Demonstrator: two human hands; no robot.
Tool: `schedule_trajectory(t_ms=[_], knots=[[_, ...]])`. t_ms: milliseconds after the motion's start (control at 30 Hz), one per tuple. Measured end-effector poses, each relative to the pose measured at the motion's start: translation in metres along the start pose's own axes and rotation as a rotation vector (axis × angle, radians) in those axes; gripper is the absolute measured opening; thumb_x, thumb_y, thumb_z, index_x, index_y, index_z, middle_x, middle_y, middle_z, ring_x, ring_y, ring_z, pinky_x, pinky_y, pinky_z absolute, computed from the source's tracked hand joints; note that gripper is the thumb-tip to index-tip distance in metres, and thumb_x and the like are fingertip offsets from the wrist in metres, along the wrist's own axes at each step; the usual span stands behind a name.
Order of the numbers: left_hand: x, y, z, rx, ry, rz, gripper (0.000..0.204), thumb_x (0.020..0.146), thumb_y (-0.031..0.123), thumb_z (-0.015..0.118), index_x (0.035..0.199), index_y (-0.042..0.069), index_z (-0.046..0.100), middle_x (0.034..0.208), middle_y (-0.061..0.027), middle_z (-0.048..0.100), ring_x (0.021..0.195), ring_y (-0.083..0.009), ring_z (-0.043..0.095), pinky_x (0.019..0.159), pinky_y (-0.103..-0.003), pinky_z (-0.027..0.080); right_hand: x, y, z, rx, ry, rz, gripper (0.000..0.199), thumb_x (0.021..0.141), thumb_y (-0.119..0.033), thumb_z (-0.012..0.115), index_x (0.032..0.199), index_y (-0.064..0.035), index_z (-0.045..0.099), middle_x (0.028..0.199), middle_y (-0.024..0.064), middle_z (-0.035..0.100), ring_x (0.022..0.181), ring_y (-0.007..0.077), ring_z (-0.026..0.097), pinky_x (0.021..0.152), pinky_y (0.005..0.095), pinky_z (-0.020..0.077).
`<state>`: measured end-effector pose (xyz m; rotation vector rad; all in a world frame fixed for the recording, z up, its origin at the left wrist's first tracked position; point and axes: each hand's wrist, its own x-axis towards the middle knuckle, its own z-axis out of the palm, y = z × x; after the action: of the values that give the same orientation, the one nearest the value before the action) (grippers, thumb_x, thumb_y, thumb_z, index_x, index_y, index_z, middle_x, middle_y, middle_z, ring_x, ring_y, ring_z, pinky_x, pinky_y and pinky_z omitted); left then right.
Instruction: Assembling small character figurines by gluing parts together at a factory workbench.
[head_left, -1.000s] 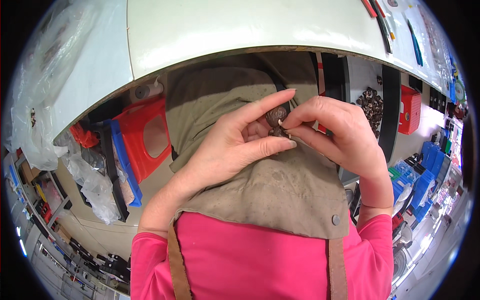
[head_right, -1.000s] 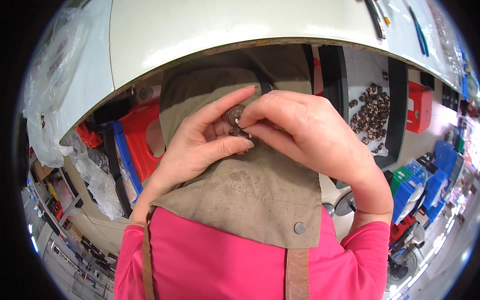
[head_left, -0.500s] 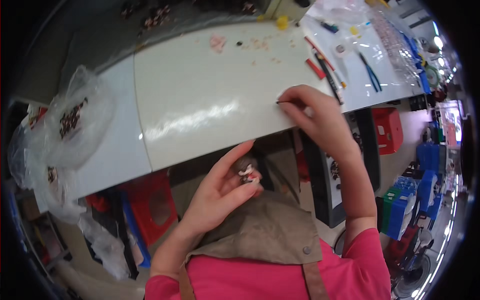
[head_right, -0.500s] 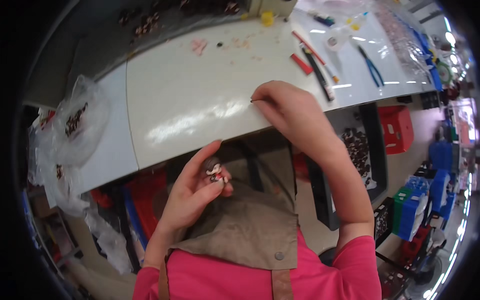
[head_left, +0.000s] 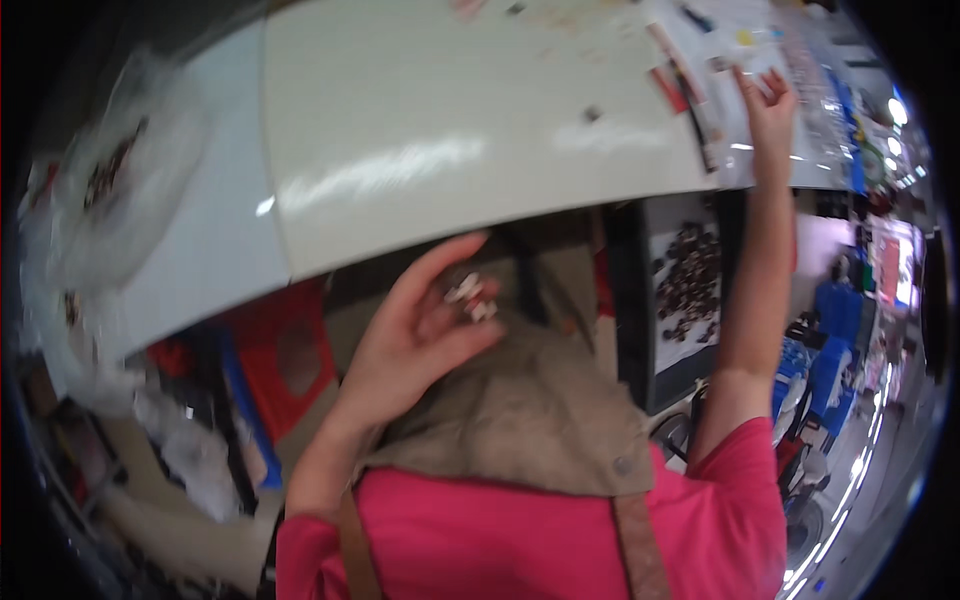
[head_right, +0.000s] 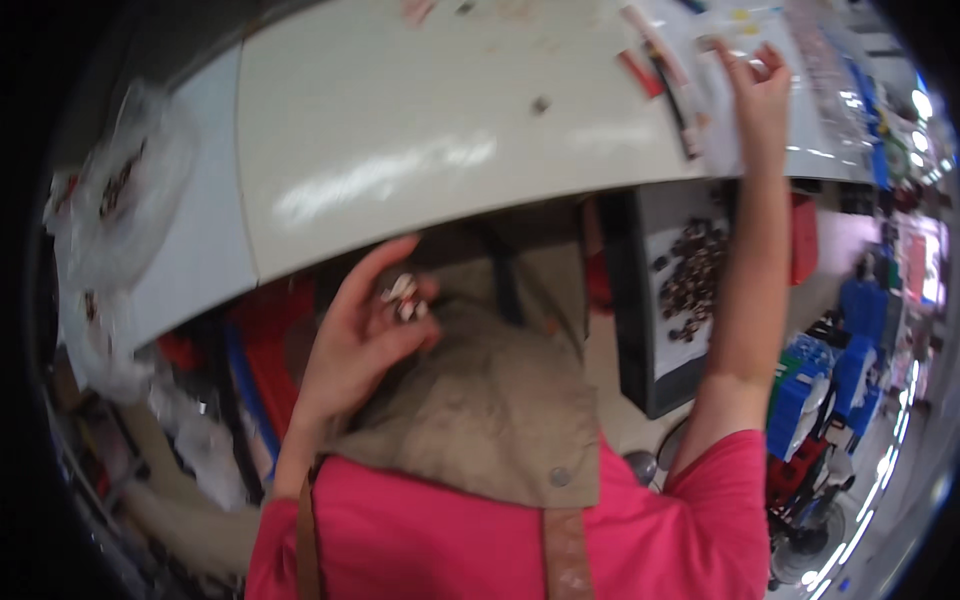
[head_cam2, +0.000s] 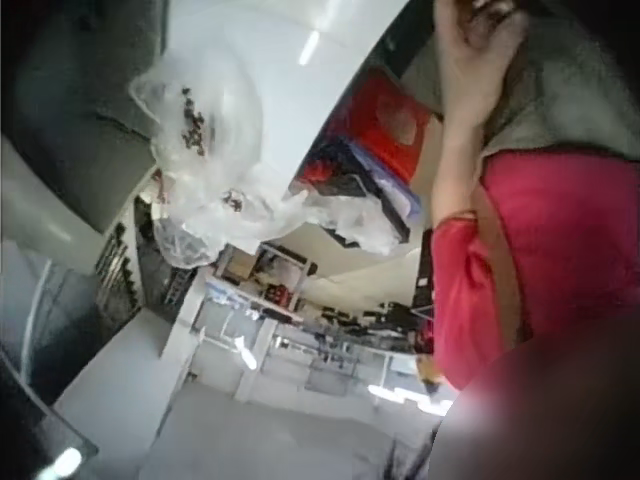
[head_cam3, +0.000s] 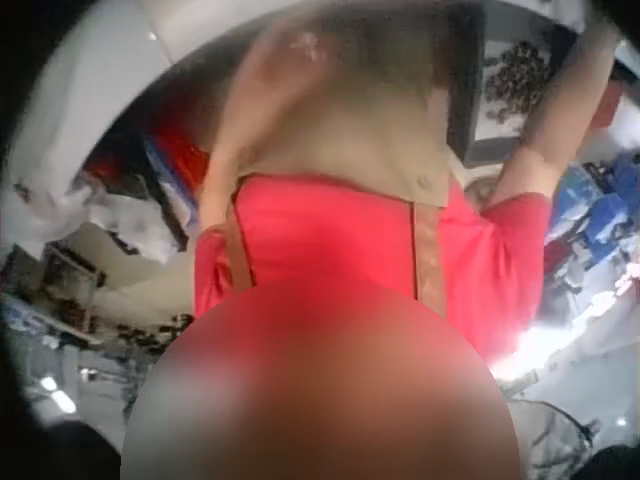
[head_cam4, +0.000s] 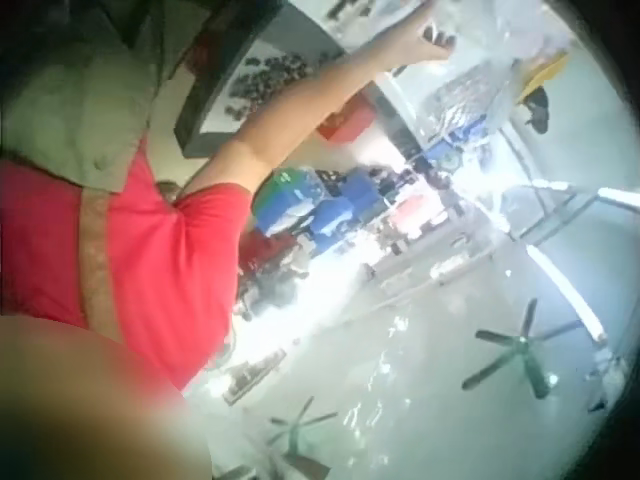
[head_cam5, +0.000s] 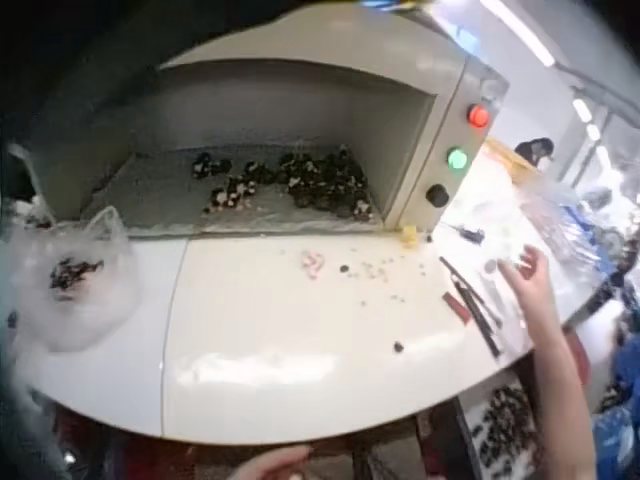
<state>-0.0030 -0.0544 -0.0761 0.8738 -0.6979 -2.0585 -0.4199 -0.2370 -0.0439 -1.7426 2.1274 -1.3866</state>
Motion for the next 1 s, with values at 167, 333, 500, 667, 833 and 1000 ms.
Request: schedule_trajectory(t_ms=[167,333,500,667,833,1000], knots=[[-0.004,-0.010,0.005,-0.096,-0.049,0.018,0.065,0.084,-0.008,0.057,0.141,0.005,0.030,0.127,-0.0094,0.047,0.089,-0.0127,0.060,0.080,-0.025,0.052,0.019,0.031,0.015,0.020,-0.270,0.165,0.054,0.077,-0.046,0.072,0.099,0.0007,0.057,0.092,0.0047,0.058,0.086,0.0111,0.054,0.075,0.0233,0.0408],[-0.017,-0.020,-0.003,-0.045,-0.045,-0.011,0.064,0.084,-0.006,0.059,0.141,0.007,0.033,0.126,-0.0089,0.048,0.091,-0.0115,0.059,0.082,-0.025,0.051,-0.019,-0.005,0.035,0.178,-0.249,0.184,0.042,0.080,-0.042,0.070,0.086,-0.0030,0.059,0.080,0.0004,0.055,0.075,0.0070,0.050,0.066,0.0220,0.0386],[-0.017,-0.022,-0.009,-0.044,-0.093,-0.034,0.063,0.084,-0.005,0.060,0.140,0.007,0.035,0.125,-0.0087,0.048,0.092,-0.0102,0.057,0.084,-0.024,0.050,-0.052,-0.033,0.001,0.219,-0.191,0.006,0.039,0.087,-0.032,0.064,0.107,0.0013,0.059,0.100,0.0086,0.062,0.093,0.0124,0.057,0.082,0.0246,0.0433],[-0.010,-0.023,-0.013,-0.003,-0.111,-0.050,0.062,0.083,-0.004,0.061,0.139,0.007,0.038,0.121,-0.0080,0.051,0.092,-0.0079,0.055,0.085,-0.023,0.048,-0.122,-0.073,-0.046,0.148,-0.230,-0.106,0.037,0.088,-0.022,0.063,0.112,0.0038,0.056,0.112,0.0129,0.061,0.101,0.0181,0.057,0.091,0.0291,0.0420],[-0.009,-0.025,-0.012,0.012,-0.150,-0.047,0.062,0.083,-0.004,0.062,0.139,0.008,0.038,0.120,-0.0065,0.052,0.092,-0.0057,0.052,0.083,-0.022,0.046,-0.173,-0.085,-0.080,0.212,-0.461,-0.245,0.058,0.075,-0.037,0.075,0.110,0.0048,0.055,0.102,0.0139,0.060,0.096,0.0243,0.056,0.089,0.0363,0.0422],[-0.018,-0.031,-0.008,0.033,-0.150,-0.041,0.062,0.083,-0.004,0.062,0.139,0.008,0.038,0.119,-0.0054,0.052,0.094,-0.0051,0.051,0.084,-0.021,0.046,-0.185,-0.102,-0.080,0.255,-0.626,-0.392,0.069,0.067,-0.062,0.070,0.092,0.0020,0.060,0.077,0.0077,0.059,0.068,0.0178,0.046,0.062,0.0319,0.0336]])
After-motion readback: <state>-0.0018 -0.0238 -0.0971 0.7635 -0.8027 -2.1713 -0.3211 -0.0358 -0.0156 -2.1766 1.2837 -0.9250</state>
